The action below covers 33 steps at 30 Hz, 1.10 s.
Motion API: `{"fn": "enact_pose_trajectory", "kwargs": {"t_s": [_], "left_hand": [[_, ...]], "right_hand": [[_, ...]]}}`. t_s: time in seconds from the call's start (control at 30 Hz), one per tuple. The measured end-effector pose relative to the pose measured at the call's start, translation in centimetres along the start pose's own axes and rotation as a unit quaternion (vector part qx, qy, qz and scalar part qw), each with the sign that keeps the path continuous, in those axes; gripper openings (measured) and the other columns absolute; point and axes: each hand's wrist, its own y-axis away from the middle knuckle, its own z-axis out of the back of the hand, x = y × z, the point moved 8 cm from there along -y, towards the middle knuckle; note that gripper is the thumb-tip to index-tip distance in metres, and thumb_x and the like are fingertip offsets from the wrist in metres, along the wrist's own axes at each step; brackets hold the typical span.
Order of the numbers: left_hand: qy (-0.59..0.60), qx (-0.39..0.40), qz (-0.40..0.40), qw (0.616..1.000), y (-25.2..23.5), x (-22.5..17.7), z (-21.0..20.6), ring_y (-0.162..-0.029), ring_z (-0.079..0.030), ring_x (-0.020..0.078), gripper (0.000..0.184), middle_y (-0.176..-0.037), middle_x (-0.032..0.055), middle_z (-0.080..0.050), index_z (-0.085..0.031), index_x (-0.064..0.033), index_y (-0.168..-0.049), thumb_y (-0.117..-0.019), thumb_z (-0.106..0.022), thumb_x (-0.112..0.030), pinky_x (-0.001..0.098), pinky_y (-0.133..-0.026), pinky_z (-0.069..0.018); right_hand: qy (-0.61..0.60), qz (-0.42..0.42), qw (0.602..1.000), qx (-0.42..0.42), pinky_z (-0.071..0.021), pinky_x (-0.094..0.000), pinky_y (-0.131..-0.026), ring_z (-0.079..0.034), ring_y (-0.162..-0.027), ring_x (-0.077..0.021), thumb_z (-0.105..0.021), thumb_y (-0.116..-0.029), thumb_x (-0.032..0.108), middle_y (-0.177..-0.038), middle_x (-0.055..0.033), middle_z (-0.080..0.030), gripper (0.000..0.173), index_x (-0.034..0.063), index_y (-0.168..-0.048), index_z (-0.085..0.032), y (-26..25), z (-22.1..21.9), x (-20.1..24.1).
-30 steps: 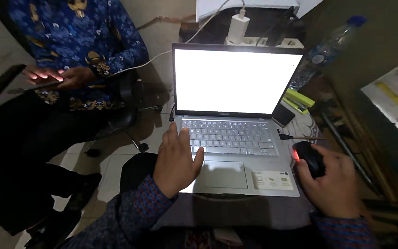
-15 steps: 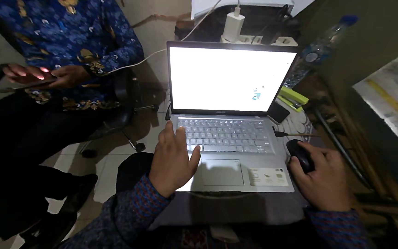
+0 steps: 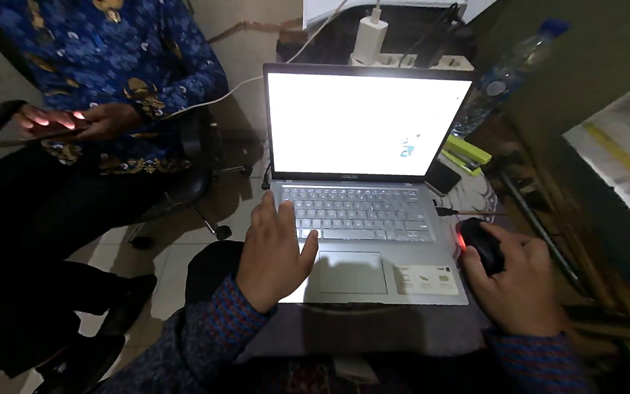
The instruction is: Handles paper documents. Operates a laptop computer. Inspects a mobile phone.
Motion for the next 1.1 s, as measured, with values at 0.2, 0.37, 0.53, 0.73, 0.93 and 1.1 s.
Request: {"fn": "enact_pose_trajectory", "kwargs": {"t_s": [0.2,0.37,0.53,0.73,0.93,1.1], "left_hand": [[-0.005,0.002,-0.001,1.000,0.07,-0.05,0.08,-0.129,-0.052,0.0447,0.074,-0.150,0.0306,-0.043,-0.057,-0.0031,-0.136,-0.0934,-0.047,-0.062,0.0534,-0.097,-0.0524],[-0.011,0.000,-0.002,1.000,0.01,-0.09,0.05,-0.129,-0.052,0.0448,0.074,-0.150,0.0310,-0.042,-0.057,-0.0028,-0.136,-0.0933,-0.046,-0.062,0.0522,-0.096,-0.0526],[-0.012,0.000,-0.004,1.000,0.01,-0.13,0.08,-0.128,-0.053,0.0447,0.074,-0.150,0.0313,-0.043,-0.057,-0.0018,-0.136,-0.0937,-0.046,-0.061,0.0522,-0.096,-0.0527],[-0.014,0.003,-0.005,1.000,-0.03,-0.10,0.05,-0.129,-0.052,0.0450,0.074,-0.150,0.0314,-0.043,-0.057,-0.0021,-0.135,-0.0932,-0.046,-0.062,0.0522,-0.097,-0.0520],[-0.014,-0.001,-0.006,1.000,0.01,-0.10,0.01,-0.128,-0.053,0.0446,0.074,-0.150,0.0318,-0.042,-0.057,-0.0016,-0.136,-0.0936,-0.046,-0.062,0.0519,-0.096,-0.0528],[-0.014,-0.005,-0.007,1.000,0.06,-0.11,0.03,-0.128,-0.053,0.0448,0.074,-0.150,0.0320,-0.042,-0.056,-0.0018,-0.136,-0.0936,-0.046,-0.062,0.0520,-0.094,-0.0535]], "right_hand": [[0.002,0.001,1.000,0.019,-0.0502,-0.0610,-0.090,-0.060,-0.110,-0.0456,-0.058,-0.0920,0.044,-0.125,-0.0290,-0.060,0.055,0.0103,-0.135,-0.064,-0.03,-0.41,-0.04],[0.009,0.001,1.000,0.018,-0.0504,-0.0604,-0.089,-0.061,-0.109,-0.0444,-0.056,-0.0912,0.045,-0.124,-0.0278,-0.061,0.057,0.0106,-0.136,-0.064,-0.02,-0.50,-0.19],[0.014,-0.002,1.000,0.022,-0.0505,-0.0602,-0.090,-0.061,-0.110,-0.0438,-0.056,-0.0911,0.046,-0.125,-0.0269,-0.061,0.058,0.0111,-0.137,-0.063,-0.03,-0.55,-0.33],[0.011,0.001,1.000,0.021,-0.0505,-0.0601,-0.090,-0.060,-0.111,-0.0443,-0.057,-0.0914,0.045,-0.125,-0.0273,-0.060,0.056,0.0117,-0.137,-0.063,-0.05,-0.55,-0.33],[0.013,0.008,1.000,0.020,-0.0499,-0.0609,-0.090,-0.060,-0.111,-0.0446,-0.057,-0.0918,0.045,-0.124,-0.0274,-0.061,0.056,0.0107,-0.136,-0.063,-0.04,-0.54,-0.37],[0.011,0.011,1.000,0.019,-0.0504,-0.0599,-0.090,-0.060,-0.111,-0.0441,-0.056,-0.0925,0.045,-0.124,-0.0276,-0.060,0.057,0.0094,-0.136,-0.063,-0.07,-0.49,-0.24]]}}
